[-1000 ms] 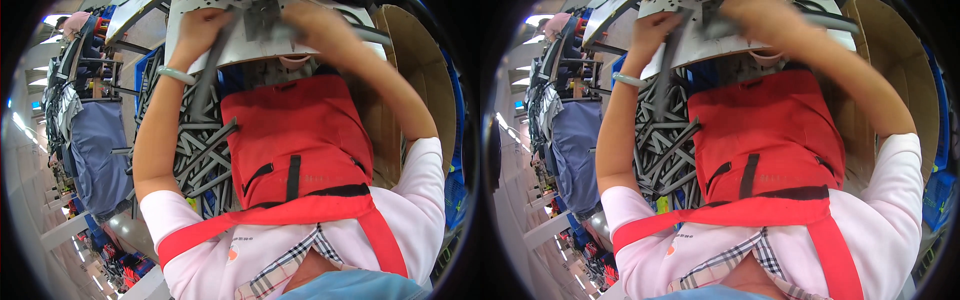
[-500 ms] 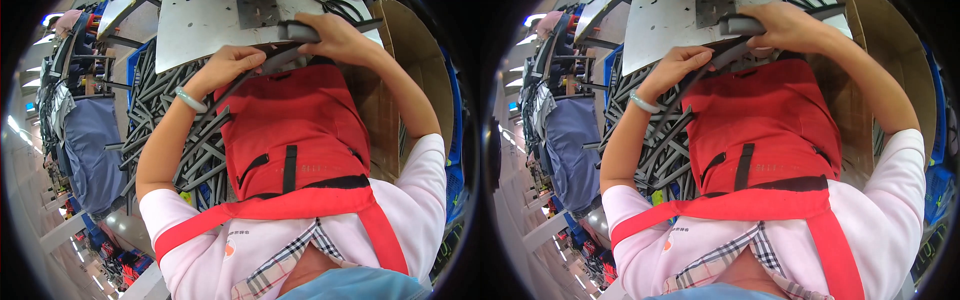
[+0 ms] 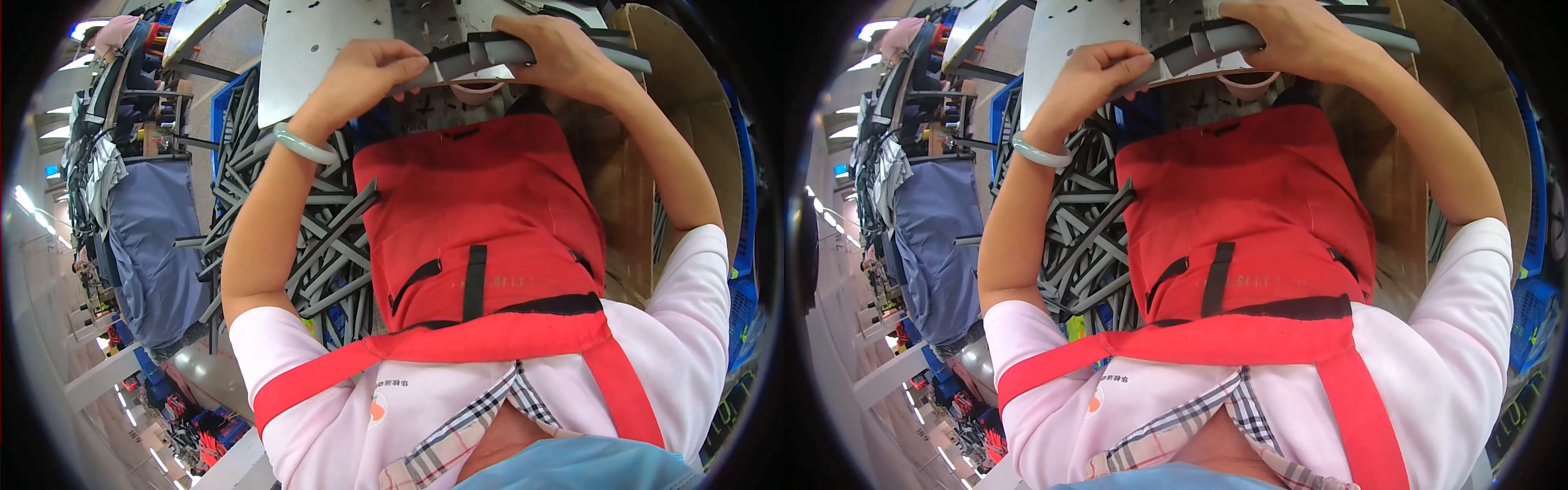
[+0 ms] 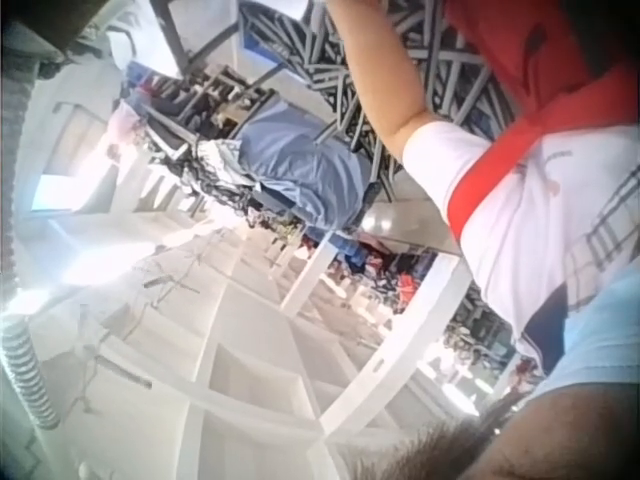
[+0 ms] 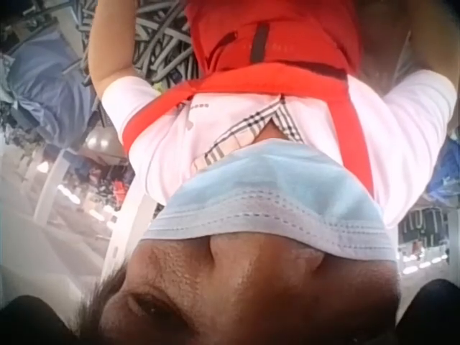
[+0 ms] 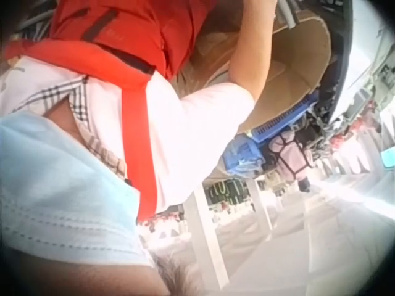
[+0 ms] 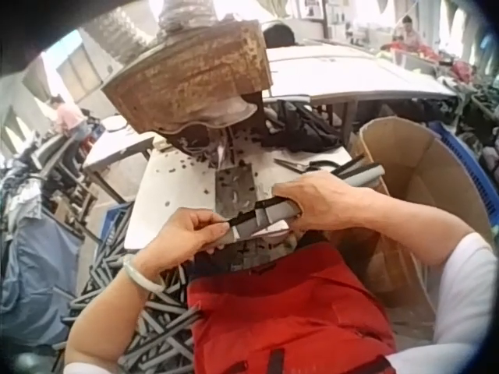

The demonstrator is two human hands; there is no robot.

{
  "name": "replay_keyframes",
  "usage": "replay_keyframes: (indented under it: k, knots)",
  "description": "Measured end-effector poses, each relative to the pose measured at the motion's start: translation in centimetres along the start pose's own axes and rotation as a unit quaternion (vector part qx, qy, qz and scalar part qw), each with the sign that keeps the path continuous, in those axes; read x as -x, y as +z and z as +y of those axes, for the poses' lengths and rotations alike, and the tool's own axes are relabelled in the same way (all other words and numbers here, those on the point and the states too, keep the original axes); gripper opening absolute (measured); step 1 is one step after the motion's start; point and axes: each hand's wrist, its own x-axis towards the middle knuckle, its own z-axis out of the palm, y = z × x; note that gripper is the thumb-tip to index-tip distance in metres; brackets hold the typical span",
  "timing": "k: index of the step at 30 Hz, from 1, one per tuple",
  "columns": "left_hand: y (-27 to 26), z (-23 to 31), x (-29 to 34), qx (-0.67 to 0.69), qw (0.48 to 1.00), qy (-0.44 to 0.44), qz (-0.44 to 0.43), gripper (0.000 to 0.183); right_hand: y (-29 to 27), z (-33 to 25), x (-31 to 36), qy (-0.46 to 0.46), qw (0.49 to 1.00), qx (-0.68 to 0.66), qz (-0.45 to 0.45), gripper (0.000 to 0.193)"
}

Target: Assembling grey plastic tubes and black components on a factory workbench.

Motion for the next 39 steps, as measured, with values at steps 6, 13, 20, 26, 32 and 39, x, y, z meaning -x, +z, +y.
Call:
replay_keyframes:
  k: [6, 13, 20, 26, 32, 39]
  knots:
    - [-1.6, 1.0, -2.6, -0.028, 0.99, 0.068, 0.123, 0.029, -4.1, -0.8, -2.8, 0.11, 0.992, 0.033, -0.043, 0.035]
    - [-3.4, 0.5, -4.6, -0.026, 0.989, 0.068, 0.129, 0.028, -4.5, -0.2, -4.6, 0.12, 0.993, 0.01, -0.021, 0.043]
    - [-3.8, 0.3, -5.0, 0.011, 0.989, 0.074, 0.127, 0.027, -4.8, -0.1, -5.1, 0.138, 0.989, 0.008, -0.043, 0.044]
    - [-5.3, -0.6, -7.8, -0.001, 0.989, 0.093, 0.113, 0.021, -3.9, 1.9, -6.7, 0.135, 0.991, 0.007, -0.023, 0.048]
    - [-5.6, -2.0, -6.5, -0.16, 0.939, 0.062, 0.296, 0.02, -4.0, 2.9, -4.7, 0.175, 0.979, -0.062, 0.08, 0.045]
    - [12.6, -2.6, -1.6, -0.432, 0.872, 0.228, -0.036, 0.024, 1.5, -5.4, -0.6, 0.003, 0.993, -0.119, -0.028, 0.041]
